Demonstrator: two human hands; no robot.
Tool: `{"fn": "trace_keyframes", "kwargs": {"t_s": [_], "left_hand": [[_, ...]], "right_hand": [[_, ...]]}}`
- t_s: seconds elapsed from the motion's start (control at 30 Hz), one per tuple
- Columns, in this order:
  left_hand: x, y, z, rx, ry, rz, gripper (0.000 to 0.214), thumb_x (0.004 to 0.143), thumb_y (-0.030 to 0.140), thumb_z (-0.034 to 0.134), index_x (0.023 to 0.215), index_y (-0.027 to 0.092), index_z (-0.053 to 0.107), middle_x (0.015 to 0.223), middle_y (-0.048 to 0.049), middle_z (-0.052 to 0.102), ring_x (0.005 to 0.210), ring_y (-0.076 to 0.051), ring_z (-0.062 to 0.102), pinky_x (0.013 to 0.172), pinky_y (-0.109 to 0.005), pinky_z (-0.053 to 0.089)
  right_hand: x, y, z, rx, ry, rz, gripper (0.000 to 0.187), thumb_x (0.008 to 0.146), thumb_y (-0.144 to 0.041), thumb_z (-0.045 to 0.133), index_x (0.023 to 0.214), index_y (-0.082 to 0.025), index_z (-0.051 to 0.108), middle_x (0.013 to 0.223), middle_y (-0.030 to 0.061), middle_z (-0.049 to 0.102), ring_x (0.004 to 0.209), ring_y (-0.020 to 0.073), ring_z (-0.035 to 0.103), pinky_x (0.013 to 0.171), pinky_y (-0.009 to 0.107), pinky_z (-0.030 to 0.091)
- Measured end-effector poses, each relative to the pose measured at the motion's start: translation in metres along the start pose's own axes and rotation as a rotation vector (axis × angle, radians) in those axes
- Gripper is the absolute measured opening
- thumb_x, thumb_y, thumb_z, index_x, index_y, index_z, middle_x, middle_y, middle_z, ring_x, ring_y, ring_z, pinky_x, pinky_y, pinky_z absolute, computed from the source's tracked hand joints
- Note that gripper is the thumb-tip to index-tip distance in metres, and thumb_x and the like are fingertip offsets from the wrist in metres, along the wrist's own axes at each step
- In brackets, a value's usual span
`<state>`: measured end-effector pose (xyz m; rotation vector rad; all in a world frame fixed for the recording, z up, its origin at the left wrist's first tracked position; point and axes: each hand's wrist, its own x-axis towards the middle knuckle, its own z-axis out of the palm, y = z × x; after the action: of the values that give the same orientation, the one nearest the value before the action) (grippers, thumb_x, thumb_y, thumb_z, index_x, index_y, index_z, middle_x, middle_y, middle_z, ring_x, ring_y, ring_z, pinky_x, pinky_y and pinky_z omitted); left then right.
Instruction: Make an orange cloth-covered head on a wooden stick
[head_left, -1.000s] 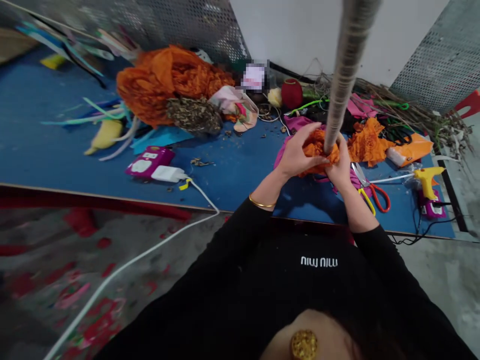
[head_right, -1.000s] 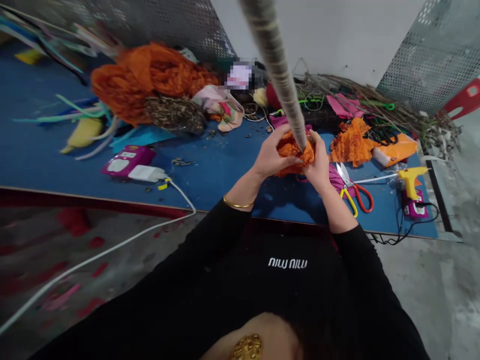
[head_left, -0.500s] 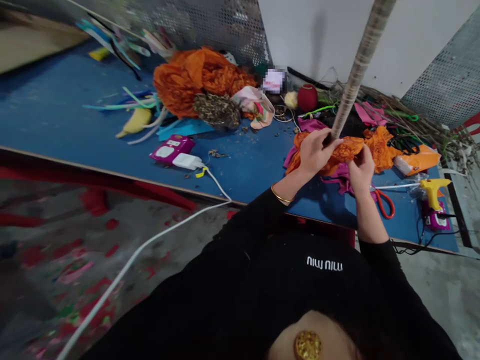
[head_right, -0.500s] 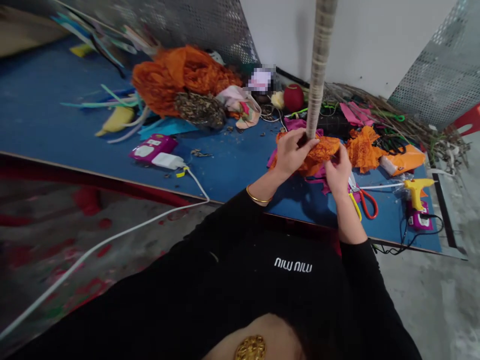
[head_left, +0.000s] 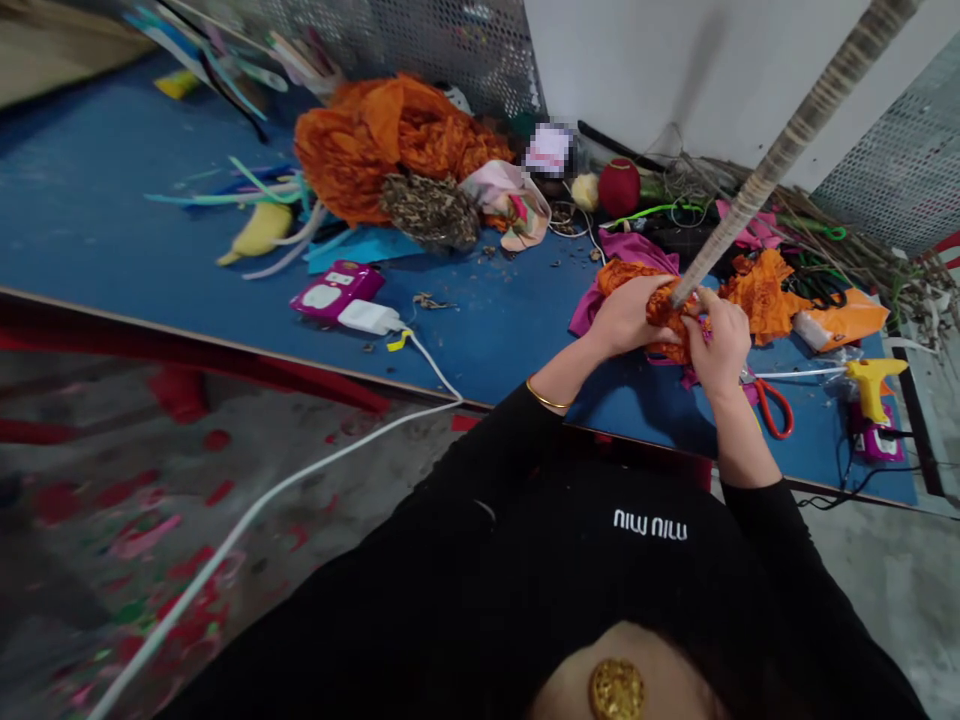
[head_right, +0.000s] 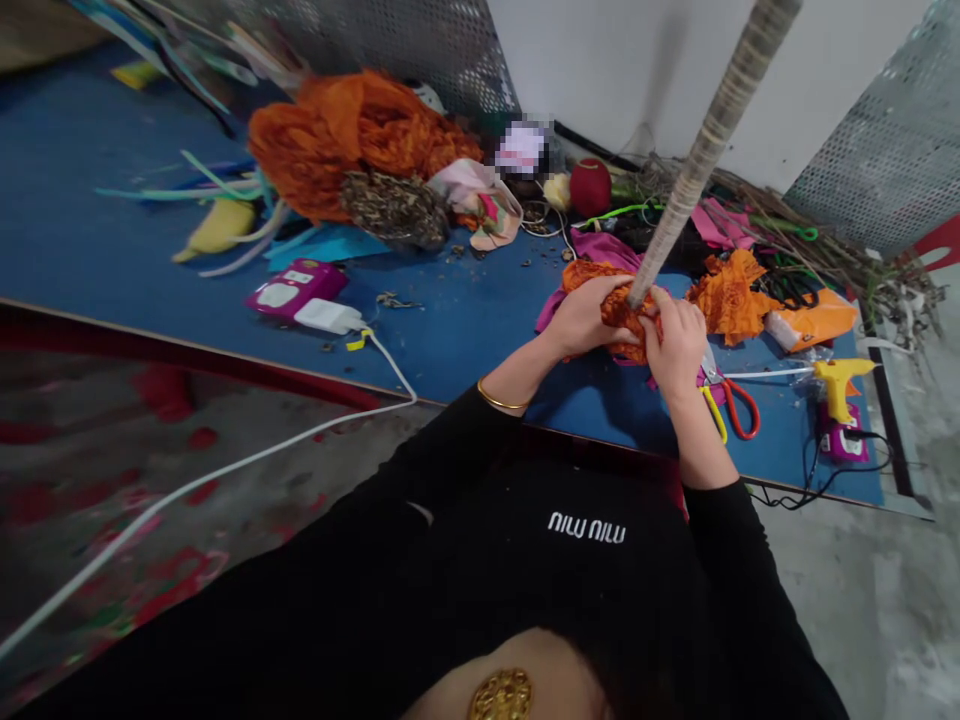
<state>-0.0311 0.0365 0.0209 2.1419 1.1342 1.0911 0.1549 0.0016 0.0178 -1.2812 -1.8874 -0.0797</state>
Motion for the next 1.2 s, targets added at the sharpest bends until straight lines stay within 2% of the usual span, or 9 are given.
{"fn": "trace_keyframes", "kwargs": {"t_s": [0.1,0.23,0.4,0.5,0.57,0.7,0.83,1.0,1.2], "left_hand": [[-0.007,-0.008,-0.003,-0.061,-0.026,-0.066,0.092,0.058,0.033,0.1,0.14,0.015,0.062,0.144,-0.016,0.066,0.135,-0.034,0.063,0.122,-0.046,0.046],[-0.011,-0.016,-0.001,-0.057,-0.033,-0.089,0.099,0.056,0.042,0.101,0.142,0.015,0.06,0.148,-0.0177,0.063,0.14,-0.036,0.059,0.125,-0.047,0.042],[-0.013,-0.023,0.005,-0.044,-0.041,-0.049,0.105,0.063,0.057,0.095,0.151,0.018,0.052,0.153,-0.0176,0.059,0.143,-0.037,0.056,0.125,-0.05,0.041],[-0.021,-0.022,0.004,0.0,0.036,0.017,0.106,0.073,0.065,0.087,0.159,0.021,0.042,0.159,-0.0174,0.053,0.15,-0.036,0.049,0.125,-0.049,0.041],[-0.033,-0.021,0.0,0.079,0.122,0.095,0.094,0.081,0.067,0.08,0.157,0.023,0.046,0.16,-0.0161,0.052,0.153,-0.035,0.046,0.127,-0.05,0.04],[-0.064,-0.02,-0.006,0.237,0.192,0.251,0.043,0.098,0.053,0.065,0.13,0.026,0.068,0.146,-0.0105,0.066,0.144,-0.03,0.056,0.123,-0.052,0.045],[-0.086,-0.014,-0.008,0.259,0.302,0.19,0.037,0.1,0.057,0.061,0.11,0.024,0.075,0.128,-0.0095,0.075,0.127,-0.028,0.068,0.111,-0.051,0.054],[-0.07,0.0,-0.008,0.191,0.455,0.078,0.029,0.106,0.046,0.057,0.104,0.024,0.076,0.104,-0.0055,0.077,0.102,-0.02,0.071,0.098,-0.038,0.056],[-0.032,0.002,0.0,0.213,0.313,0.135,0.03,0.098,0.051,0.07,0.1,0.021,0.076,0.095,-0.0035,0.074,0.091,-0.02,0.069,0.085,-0.033,0.054]], "right_hand": [[-0.017,0.003,-0.003,-0.077,0.036,-0.036,0.024,0.102,-0.03,0.054,0.11,-0.024,0.076,0.097,0.0076,0.075,0.098,0.0234,0.069,0.096,0.043,0.053],[-0.038,-0.003,-0.018,-0.124,-0.076,-0.098,0.023,0.1,-0.023,0.054,0.095,-0.024,0.076,0.092,0.0066,0.073,0.093,0.0219,0.068,0.091,0.04,0.052],[-0.03,-0.013,-0.013,0.067,0.018,0.09,0.037,0.099,-0.033,0.057,0.134,-0.021,0.062,0.129,0.0149,0.068,0.124,0.0275,0.064,0.107,0.046,0.054],[-0.017,-0.013,0.009,0.147,-0.111,0.148,0.037,0.1,-0.039,0.056,0.132,-0.02,0.06,0.129,0.0146,0.068,0.123,0.0283,0.065,0.107,0.046,0.056],[-0.012,-0.013,0.021,0.161,-0.189,0.181,0.035,0.102,-0.041,0.052,0.13,-0.021,0.061,0.131,0.0143,0.067,0.122,0.0282,0.066,0.104,0.046,0.057],[-0.01,-0.012,0.027,0.154,-0.257,0.184,0.044,0.106,-0.047,0.045,0.142,-0.023,0.055,0.143,0.0149,0.061,0.131,0.0294,0.062,0.108,0.048,0.057],[-0.008,-0.008,0.027,0.167,-0.263,0.186,0.049,0.105,-0.056,0.043,0.141,-0.025,0.055,0.14,0.0154,0.062,0.131,0.0311,0.061,0.109,0.051,0.055],[-0.007,-0.004,0.031,0.205,-0.223,0.194,0.044,0.104,-0.055,0.047,0.135,-0.025,0.058,0.133,0.0132,0.066,0.125,0.0305,0.064,0.108,0.052,0.056],[-0.007,-0.005,0.03,0.264,-0.238,0.193,0.043,0.101,-0.044,0.051,0.139,-0.026,0.055,0.141,0.0127,0.062,0.131,0.0317,0.06,0.112,0.055,0.054]]}}
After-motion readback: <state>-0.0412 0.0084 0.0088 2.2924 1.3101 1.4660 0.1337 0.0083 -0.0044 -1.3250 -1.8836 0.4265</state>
